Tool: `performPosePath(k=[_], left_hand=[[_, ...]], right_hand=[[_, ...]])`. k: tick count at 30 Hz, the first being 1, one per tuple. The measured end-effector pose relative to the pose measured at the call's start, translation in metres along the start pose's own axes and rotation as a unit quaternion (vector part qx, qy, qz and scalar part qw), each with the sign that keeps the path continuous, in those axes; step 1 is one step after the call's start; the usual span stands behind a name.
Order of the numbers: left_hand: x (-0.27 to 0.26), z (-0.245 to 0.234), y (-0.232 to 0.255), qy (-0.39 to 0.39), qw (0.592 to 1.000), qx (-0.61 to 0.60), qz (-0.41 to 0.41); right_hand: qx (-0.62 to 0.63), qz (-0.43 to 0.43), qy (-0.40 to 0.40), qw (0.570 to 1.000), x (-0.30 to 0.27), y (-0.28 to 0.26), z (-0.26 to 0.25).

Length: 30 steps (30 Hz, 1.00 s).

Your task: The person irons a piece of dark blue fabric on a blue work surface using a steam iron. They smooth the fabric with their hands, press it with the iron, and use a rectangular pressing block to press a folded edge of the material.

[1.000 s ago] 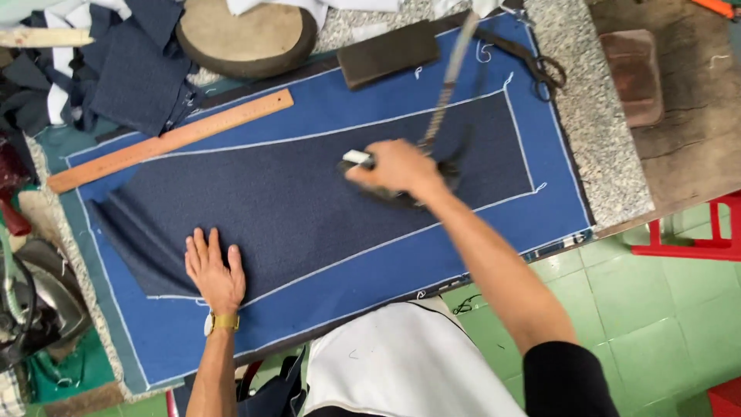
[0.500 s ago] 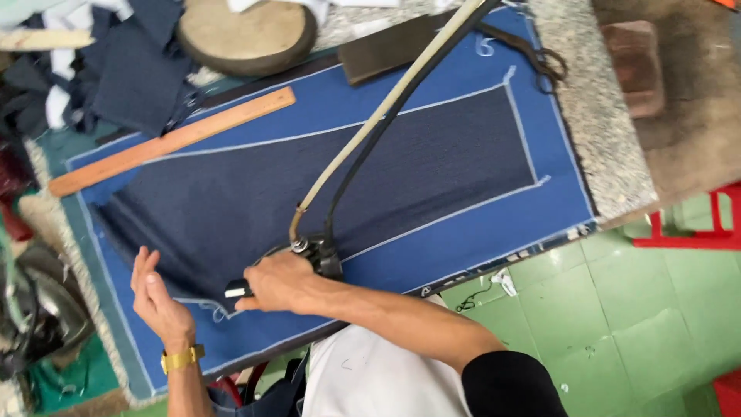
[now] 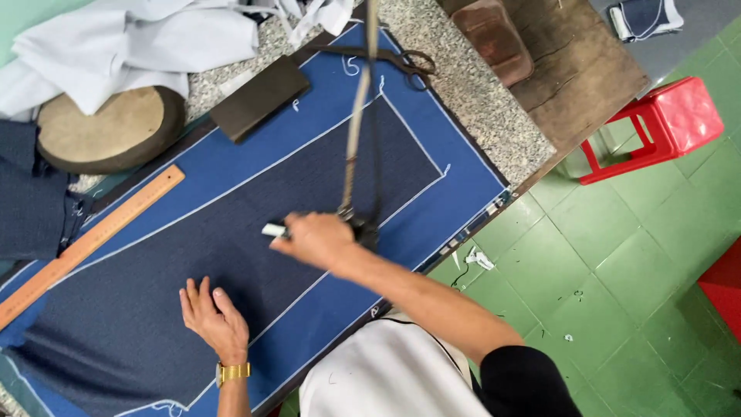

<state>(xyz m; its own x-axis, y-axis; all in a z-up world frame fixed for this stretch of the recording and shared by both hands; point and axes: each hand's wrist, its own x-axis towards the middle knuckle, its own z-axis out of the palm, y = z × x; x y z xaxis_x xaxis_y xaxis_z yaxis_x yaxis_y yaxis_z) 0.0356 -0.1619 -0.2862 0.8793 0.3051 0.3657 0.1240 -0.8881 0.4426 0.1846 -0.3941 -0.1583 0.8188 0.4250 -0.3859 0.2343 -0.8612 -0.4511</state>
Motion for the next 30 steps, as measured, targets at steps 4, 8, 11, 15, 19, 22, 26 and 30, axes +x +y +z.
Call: performPosePath(k=[4, 8, 11, 15, 19, 22, 26, 30], left_hand=[[-0.014, 0.019, 0.021, -0.015, 0.998, 0.037, -0.044], [-0.015, 0.028, 0.034, -0.017, 0.995, 0.086, -0.054], [-0.013, 0.031, 0.04, -0.006, 0.992, 0.114, -0.062], [-0.014, 0.034, 0.04, 0.004, 0.989, 0.139, -0.051], [-0.014, 0.036, 0.039, 0.026, 0.987, 0.16, -0.013], [-0.017, 0.035, 0.036, 0.022, 0.986, 0.165, -0.01], [-0.018, 0.039, 0.037, 0.008, 0.984, 0.174, -0.036], [-0.02, 0.044, 0.04, 0.026, 0.981, 0.19, -0.027]], right_hand=[[0.062, 0.113, -0.019, 0.991, -0.012, 0.076, -0.074], [0.079, 0.24, -0.016, 0.967, -0.012, 0.154, -0.129], [0.029, 0.252, 0.023, 0.967, -0.018, 0.215, -0.139], [-0.061, 0.196, 0.093, 0.974, -0.028, 0.296, -0.114], [-0.004, 0.201, 0.093, 0.975, -0.051, 0.333, -0.115], [0.026, 0.186, 0.061, 0.98, -0.07, 0.351, -0.132], [0.047, 0.221, 0.003, 0.974, -0.07, 0.389, -0.165], [0.034, 0.237, -0.014, 0.971, -0.038, 0.435, -0.205]])
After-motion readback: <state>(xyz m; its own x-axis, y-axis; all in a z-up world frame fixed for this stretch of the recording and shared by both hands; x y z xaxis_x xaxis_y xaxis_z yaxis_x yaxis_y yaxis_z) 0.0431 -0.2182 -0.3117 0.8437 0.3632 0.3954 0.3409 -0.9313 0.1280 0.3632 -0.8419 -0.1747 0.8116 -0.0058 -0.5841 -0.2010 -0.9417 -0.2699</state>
